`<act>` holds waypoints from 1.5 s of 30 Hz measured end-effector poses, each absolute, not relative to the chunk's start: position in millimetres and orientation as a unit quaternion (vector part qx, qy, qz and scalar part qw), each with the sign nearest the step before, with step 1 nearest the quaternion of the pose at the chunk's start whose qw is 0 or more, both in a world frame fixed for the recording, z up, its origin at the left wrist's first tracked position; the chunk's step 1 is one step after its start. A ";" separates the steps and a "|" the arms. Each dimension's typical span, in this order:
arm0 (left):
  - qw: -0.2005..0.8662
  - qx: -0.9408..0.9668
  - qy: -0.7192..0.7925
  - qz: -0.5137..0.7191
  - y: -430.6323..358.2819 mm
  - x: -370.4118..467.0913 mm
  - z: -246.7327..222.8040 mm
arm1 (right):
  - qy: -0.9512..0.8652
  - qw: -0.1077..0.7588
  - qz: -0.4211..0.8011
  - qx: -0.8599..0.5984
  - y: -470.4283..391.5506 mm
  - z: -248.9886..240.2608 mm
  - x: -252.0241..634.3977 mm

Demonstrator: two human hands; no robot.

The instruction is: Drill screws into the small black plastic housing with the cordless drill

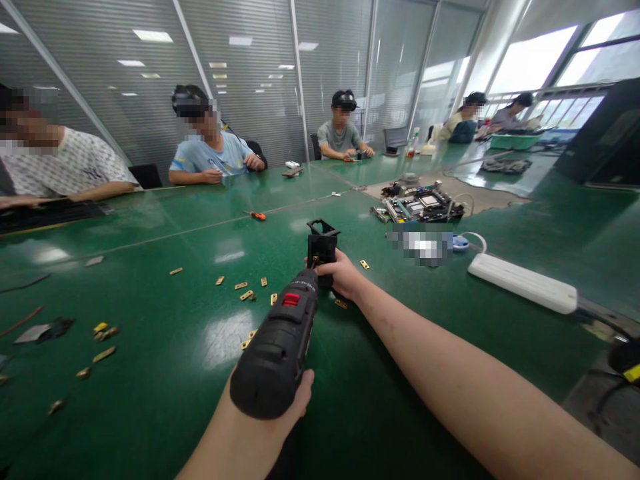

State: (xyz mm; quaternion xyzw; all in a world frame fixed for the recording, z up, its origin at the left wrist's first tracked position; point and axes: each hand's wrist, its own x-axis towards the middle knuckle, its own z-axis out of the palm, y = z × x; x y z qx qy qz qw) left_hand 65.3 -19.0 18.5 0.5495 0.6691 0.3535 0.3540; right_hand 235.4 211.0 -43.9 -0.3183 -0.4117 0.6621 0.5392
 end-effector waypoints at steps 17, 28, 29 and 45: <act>0.408 0.536 0.664 0.325 -24.0 65.9 47.4 | -0.394 0.546 0.666 -0.320 209.6 -42.0 235.4; 0.438 0.530 0.657 0.308 -20.9 61.1 50.9 | -0.404 0.545 0.657 -0.329 211.4 -45.5 232.7; 0.441 0.526 0.655 0.316 -20.9 62.2 53.1 | -0.404 0.544 0.657 -0.329 211.4 -45.5 232.8; 0.421 0.560 0.645 0.305 -18.5 61.0 53.6 | -0.403 0.546 0.660 -0.323 210.0 -44.2 235.1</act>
